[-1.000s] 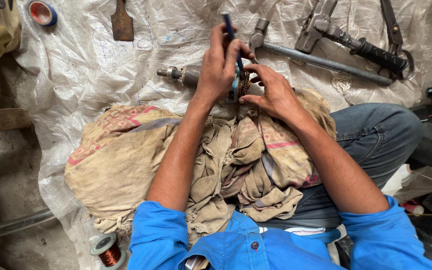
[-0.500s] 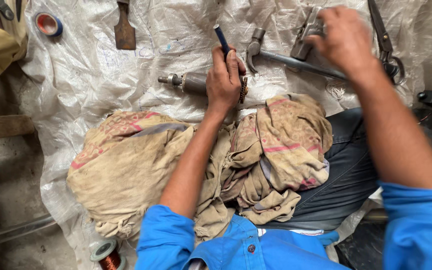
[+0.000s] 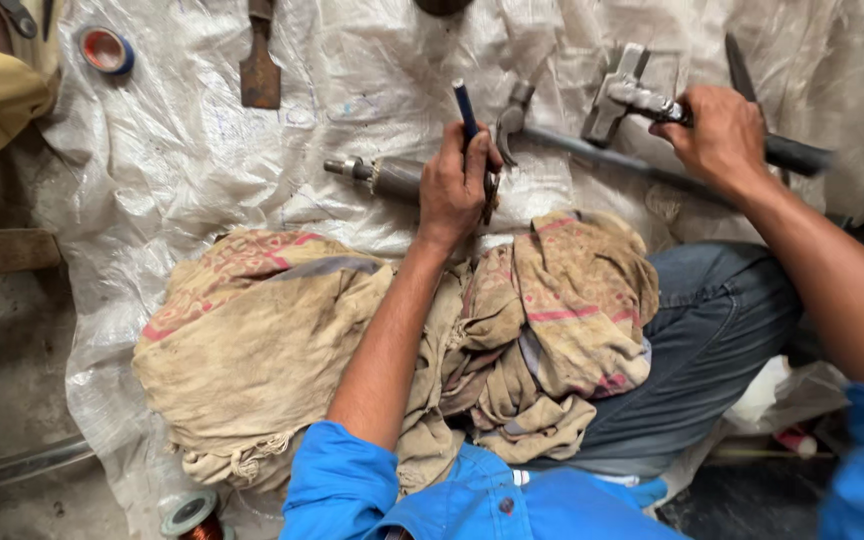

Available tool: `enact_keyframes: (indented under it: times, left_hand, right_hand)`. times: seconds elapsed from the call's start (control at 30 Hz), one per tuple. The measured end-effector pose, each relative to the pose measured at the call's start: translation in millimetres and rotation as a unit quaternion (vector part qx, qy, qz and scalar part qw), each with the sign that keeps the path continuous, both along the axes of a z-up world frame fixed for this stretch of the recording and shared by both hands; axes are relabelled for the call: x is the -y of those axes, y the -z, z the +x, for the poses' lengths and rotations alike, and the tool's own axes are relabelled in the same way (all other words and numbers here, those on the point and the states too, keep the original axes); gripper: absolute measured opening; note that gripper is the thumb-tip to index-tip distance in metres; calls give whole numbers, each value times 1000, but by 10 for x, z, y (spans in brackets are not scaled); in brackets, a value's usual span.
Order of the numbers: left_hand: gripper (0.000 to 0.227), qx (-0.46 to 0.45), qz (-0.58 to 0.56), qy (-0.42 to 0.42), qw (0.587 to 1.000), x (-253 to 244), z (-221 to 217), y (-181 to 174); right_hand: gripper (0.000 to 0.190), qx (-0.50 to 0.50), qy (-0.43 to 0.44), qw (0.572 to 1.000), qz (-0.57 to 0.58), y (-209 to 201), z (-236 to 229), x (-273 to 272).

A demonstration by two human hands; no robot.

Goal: The person sits on the floor and uses a hammer and chisel to adjust a small motor component. They repeatedly strike the chisel to loosen or reposition parts, then inspect the assembly by hand.

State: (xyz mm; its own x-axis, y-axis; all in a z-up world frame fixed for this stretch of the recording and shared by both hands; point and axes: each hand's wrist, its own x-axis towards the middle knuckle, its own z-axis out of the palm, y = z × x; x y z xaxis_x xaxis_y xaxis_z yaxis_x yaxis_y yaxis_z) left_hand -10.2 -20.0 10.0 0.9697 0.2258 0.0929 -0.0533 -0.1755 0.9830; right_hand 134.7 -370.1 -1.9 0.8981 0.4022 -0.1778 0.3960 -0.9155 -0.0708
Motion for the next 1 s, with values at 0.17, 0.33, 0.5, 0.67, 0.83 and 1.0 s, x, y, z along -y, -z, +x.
enact_keyframes:
  times: [0.17,0.33,0.5,0.67,0.83,1.0]
  left_hand:
    - [24,-6,-16,32,999,10,-18,-16]
    - [21,27,49,48,997,1,-31,-43]
    - [17,22,75,100,992,-4,-37,-101]
    - [15,41,89,121,988,-13,-4,-124]
    - [12,136,161,62,976,15,-17,-190]
    - [11,27,84,82,993,-5,-63,-263]
  right_hand:
    - [58,-202,127,970,-48,-762,30,-267]
    - [51,-384,184,893,144,-1474,-2,-829]
    - [48,-246,-15,969,-29,-2071,43,-1362]
    - [60,-203,-54,976,-62,-2305,27,-1727]
    - [63,-192,-40,975,-104,-2427,-2,-1811]
    - [59,-179,-48,979,-79,-2444,-45,-1777]
